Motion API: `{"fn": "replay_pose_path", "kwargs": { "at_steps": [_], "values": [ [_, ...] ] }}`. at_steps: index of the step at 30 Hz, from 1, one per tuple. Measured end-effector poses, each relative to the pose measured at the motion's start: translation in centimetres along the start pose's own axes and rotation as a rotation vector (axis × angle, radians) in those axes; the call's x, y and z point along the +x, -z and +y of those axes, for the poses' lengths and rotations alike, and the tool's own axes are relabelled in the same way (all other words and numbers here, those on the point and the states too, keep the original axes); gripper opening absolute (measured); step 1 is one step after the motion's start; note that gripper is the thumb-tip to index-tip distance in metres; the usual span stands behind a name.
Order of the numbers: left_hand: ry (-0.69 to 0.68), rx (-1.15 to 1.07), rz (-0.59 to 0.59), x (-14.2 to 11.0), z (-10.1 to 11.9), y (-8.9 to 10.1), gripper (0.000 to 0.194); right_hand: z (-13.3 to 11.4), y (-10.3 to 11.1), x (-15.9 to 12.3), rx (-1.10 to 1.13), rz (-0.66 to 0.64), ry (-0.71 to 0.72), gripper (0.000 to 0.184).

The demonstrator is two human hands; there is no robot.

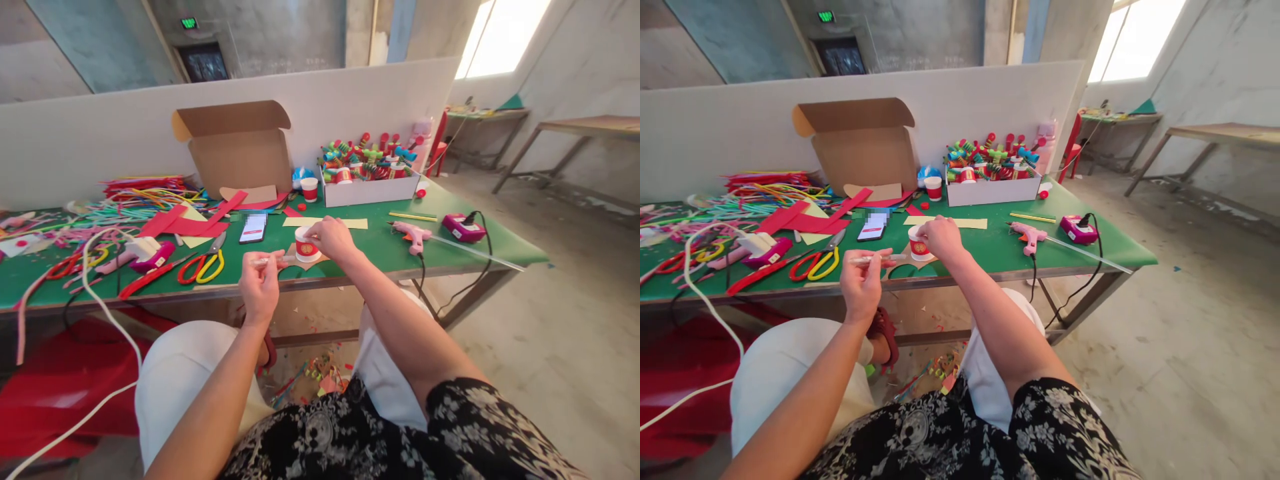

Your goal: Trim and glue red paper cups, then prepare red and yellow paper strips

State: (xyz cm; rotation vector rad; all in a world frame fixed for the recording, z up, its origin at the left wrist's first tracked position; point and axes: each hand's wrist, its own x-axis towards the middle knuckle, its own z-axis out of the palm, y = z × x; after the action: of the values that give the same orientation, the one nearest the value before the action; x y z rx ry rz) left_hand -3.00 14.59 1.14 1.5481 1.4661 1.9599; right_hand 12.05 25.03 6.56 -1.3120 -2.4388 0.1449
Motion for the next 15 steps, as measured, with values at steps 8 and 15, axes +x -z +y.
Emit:
{"fn": "replay_pose_path", "kwargs": {
  "at_steps": [8, 15],
  "values": [
    [0.028, 0.137, -0.223, -1.2, -1.0, -1.9, 0.015, 0.0, -0.1, 0.0, 0.005, 0.009, 0.012, 0.022],
    [-0.019, 0.196, -0.337, -1.0, -1.0, -2.3, 0.013, 0.0, -0.2, 0.0, 0.031, 0.014, 0.018, 0.024]
  ]
}}
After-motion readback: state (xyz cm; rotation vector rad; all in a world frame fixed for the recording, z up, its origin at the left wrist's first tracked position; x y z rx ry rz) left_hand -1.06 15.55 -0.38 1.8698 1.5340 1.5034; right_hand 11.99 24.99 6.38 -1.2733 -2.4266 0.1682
